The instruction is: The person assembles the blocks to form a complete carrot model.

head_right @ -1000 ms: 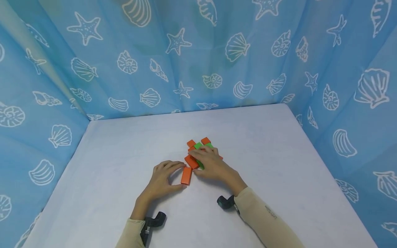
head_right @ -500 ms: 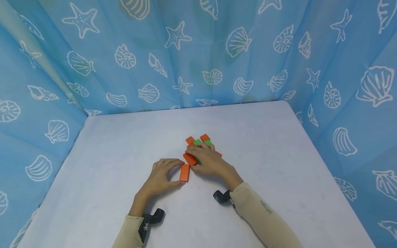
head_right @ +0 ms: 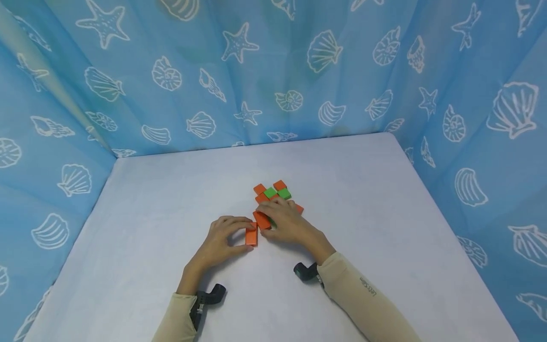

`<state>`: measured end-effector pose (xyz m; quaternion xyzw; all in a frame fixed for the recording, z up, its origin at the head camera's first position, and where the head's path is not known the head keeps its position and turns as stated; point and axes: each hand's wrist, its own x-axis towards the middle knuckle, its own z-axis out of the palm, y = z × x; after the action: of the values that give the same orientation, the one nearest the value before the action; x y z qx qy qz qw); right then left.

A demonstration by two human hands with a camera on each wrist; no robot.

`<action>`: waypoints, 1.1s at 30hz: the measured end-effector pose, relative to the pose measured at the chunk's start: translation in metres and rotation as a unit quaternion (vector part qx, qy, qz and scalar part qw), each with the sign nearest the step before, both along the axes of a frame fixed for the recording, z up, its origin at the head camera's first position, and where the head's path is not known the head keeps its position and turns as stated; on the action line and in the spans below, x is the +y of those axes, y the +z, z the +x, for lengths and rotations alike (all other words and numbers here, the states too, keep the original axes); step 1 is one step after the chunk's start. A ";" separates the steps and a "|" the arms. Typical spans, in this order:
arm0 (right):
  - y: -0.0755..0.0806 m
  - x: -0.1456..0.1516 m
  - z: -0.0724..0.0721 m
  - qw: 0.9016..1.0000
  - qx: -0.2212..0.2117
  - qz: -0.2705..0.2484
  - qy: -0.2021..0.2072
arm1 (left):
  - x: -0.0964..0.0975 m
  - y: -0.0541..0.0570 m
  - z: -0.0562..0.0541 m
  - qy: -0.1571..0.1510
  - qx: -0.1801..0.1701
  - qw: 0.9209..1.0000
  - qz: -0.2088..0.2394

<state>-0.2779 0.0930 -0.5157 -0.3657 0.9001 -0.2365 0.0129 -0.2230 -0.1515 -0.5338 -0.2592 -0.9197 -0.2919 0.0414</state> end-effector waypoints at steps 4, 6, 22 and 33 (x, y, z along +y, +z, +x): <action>0.001 0.001 0.003 1.000 0.021 -0.009 -0.002 | -0.001 0.005 -0.002 -0.001 0.012 1.000 -0.001; 0.000 0.002 0.005 0.999 0.034 -0.018 -0.002 | -0.001 0.008 -0.003 0.001 0.018 1.000 -0.002; 0.003 0.004 0.012 0.991 0.114 -0.063 -0.020 | -0.002 0.026 -0.019 -0.009 0.035 0.999 0.013; -0.017 0.005 0.040 0.994 0.091 -0.048 -0.037 | 0.001 0.002 0.003 -0.011 0.025 0.999 0.022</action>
<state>-0.2383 0.0979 -0.5332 -0.3522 0.8980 -0.2459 -0.0951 -0.2199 -0.1508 -0.5313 -0.2754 -0.9090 -0.3054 0.0669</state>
